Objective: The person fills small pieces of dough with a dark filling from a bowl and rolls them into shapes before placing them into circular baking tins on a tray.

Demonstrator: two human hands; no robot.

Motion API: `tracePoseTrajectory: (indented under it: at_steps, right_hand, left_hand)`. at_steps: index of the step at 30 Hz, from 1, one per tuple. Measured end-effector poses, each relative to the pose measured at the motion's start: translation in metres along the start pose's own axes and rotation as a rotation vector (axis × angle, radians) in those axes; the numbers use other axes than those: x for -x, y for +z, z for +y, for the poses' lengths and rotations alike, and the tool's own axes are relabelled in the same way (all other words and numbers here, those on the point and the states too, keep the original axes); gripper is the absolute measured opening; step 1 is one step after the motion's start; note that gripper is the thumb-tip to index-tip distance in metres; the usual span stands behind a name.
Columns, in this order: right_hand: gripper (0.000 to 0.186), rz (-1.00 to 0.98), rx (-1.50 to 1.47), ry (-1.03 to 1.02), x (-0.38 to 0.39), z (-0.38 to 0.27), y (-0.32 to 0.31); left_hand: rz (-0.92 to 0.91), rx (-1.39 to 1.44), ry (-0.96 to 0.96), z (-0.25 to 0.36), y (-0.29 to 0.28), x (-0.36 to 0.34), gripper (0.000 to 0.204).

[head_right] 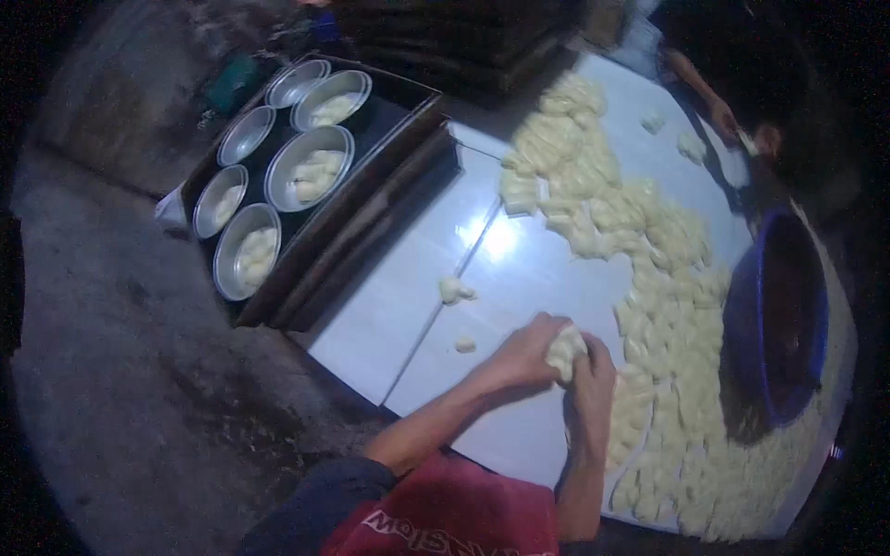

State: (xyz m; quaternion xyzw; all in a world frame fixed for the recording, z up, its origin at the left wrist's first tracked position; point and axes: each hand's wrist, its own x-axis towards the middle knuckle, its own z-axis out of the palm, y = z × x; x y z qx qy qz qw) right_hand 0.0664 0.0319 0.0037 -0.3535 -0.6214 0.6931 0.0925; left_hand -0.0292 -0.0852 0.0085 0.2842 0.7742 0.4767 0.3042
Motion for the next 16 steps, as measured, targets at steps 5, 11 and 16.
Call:
tracePoseTrajectory:
  at_steps: [5,11,16]
  right_hand:
    - [0.030,-0.216,0.026,0.081,0.017,-0.051,0.020]
    - [0.039,-0.488,0.072,-0.268,-0.013,-0.113,0.110]
    - [0.055,-0.827,0.121,-0.314,-0.036,-0.212,0.270]
  left_hand:
    - [-0.045,0.256,0.000,-0.013,-0.032,0.015,0.069]
    - [0.240,0.226,0.135,0.024,-0.166,0.062,0.076]
    - [0.434,0.055,0.119,0.055,-0.342,0.112,0.083]
